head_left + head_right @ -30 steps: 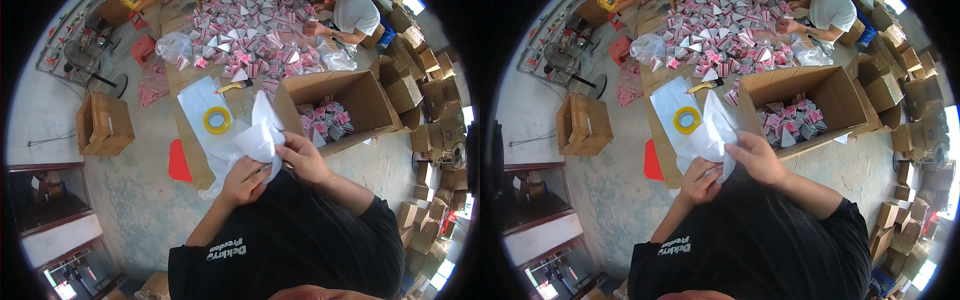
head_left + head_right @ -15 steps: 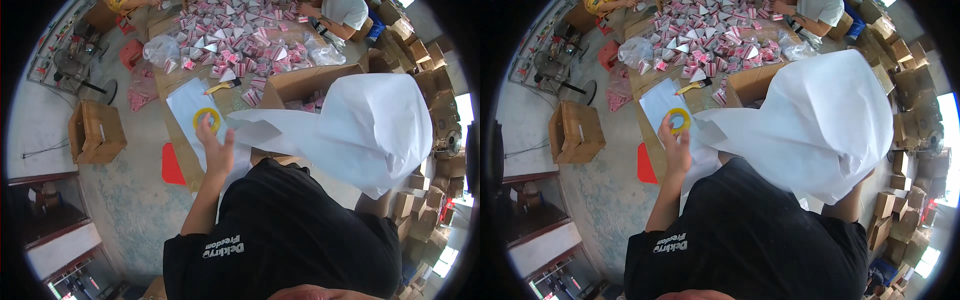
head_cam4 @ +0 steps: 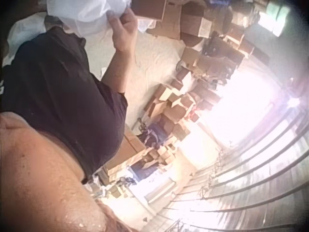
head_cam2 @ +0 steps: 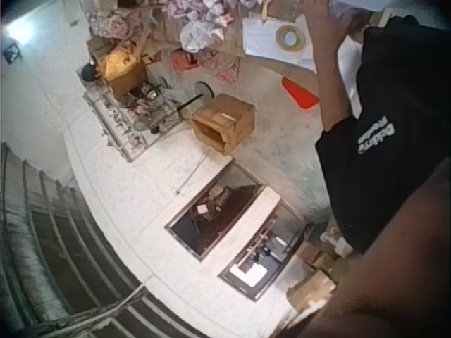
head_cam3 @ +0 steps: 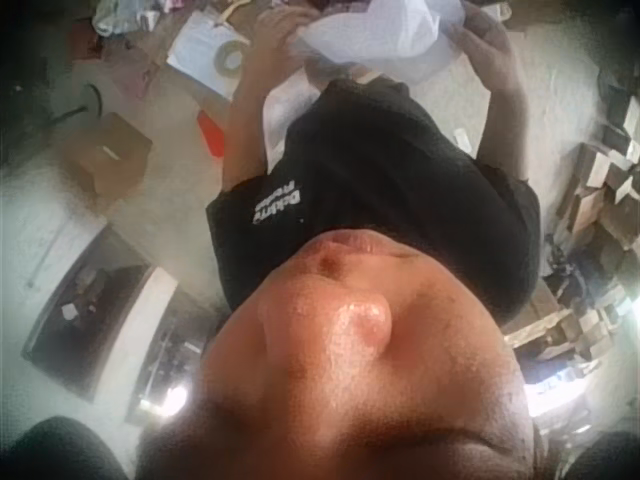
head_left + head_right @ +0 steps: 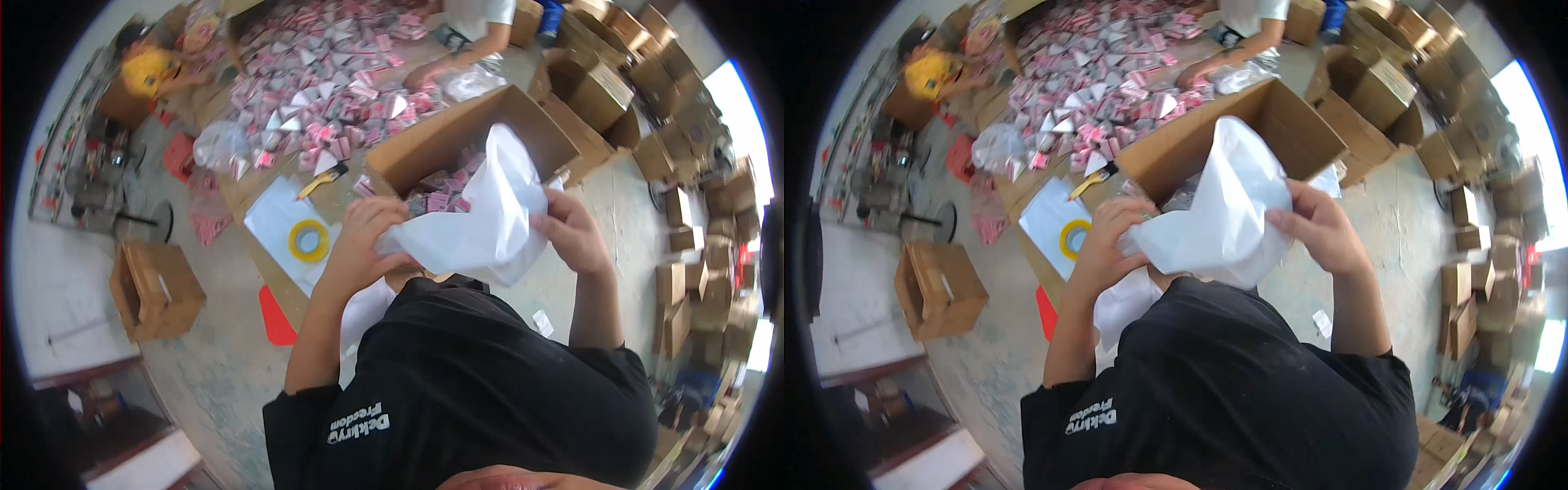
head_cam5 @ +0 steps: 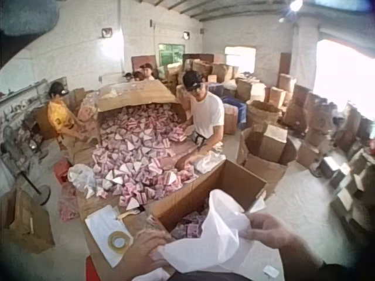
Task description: The person packs wrapped items into a cardboard box, tapes the box closed using a tape dispenser, and stacks it onto a pile of boxes. The person then brings over another box, lines it with a plastic sheet, and places more wrapped items inside.
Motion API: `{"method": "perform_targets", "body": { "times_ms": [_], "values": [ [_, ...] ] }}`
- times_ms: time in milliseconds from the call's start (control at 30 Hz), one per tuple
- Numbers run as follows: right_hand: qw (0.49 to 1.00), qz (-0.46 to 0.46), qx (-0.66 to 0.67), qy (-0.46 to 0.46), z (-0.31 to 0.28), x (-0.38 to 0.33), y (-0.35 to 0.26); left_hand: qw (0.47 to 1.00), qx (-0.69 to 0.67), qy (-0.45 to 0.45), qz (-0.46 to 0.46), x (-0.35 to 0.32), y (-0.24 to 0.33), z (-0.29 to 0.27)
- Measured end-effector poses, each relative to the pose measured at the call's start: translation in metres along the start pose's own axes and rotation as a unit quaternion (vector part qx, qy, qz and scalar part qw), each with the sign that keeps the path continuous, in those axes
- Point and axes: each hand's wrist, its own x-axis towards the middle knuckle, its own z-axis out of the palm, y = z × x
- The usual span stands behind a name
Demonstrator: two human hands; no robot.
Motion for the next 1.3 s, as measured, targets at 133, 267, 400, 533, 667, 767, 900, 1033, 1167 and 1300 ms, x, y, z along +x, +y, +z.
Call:
{"method": "perform_targets", "body": {
  "times_ms": [133, 267, 400, 533, 667, 767, 900, 1033, 1167, 1300],
  "values": [
    [0.997, 0.012, 0.052, 0.051, -0.022, -0.003, -0.004, 0.987, -0.108, -0.046, -0.114, 0.001, 0.028, -0.018],
    [0.963, -0.029, 0.214, 0.164, -0.036, -0.009, -0.010, 0.967, -0.128, -0.130, -0.176, 0.014, 0.043, -0.028],
    [0.819, -0.185, 0.309, 0.446, -0.073, -0.020, 0.028, 0.923, -0.314, -0.077, -0.210, 0.044, 0.076, -0.007],
    [0.870, -0.098, 0.340, 0.343, -0.048, -0.072, 0.085, 0.931, -0.335, -0.077, -0.122, 0.070, 0.092, 0.048],
    [0.879, 0.008, 0.428, 0.208, 0.018, -0.100, 0.091, 0.908, -0.396, -0.112, -0.073, 0.061, 0.109, 0.087],
    [0.930, -0.037, 0.241, 0.276, 0.025, -0.132, 0.095, 0.884, -0.442, -0.145, -0.045, 0.060, 0.126, 0.127],
    [0.900, -0.058, 0.223, 0.370, 0.019, -0.165, 0.083, 0.881, -0.448, -0.146, -0.042, 0.069, 0.119, 0.147],
    [0.869, -0.090, 0.298, 0.384, 0.002, -0.184, 0.083, 0.882, -0.441, -0.155, -0.063, 0.083, 0.147, 0.153],
    [0.893, -0.024, 0.147, 0.425, -0.003, -0.209, 0.069, 0.897, -0.389, -0.190, -0.085, 0.081, 0.172, 0.176],
    [0.915, -0.064, 0.032, 0.397, -0.025, -0.238, 0.093, 0.825, -0.528, -0.131, -0.154, 0.074, 0.199, 0.197]
  ]
}}
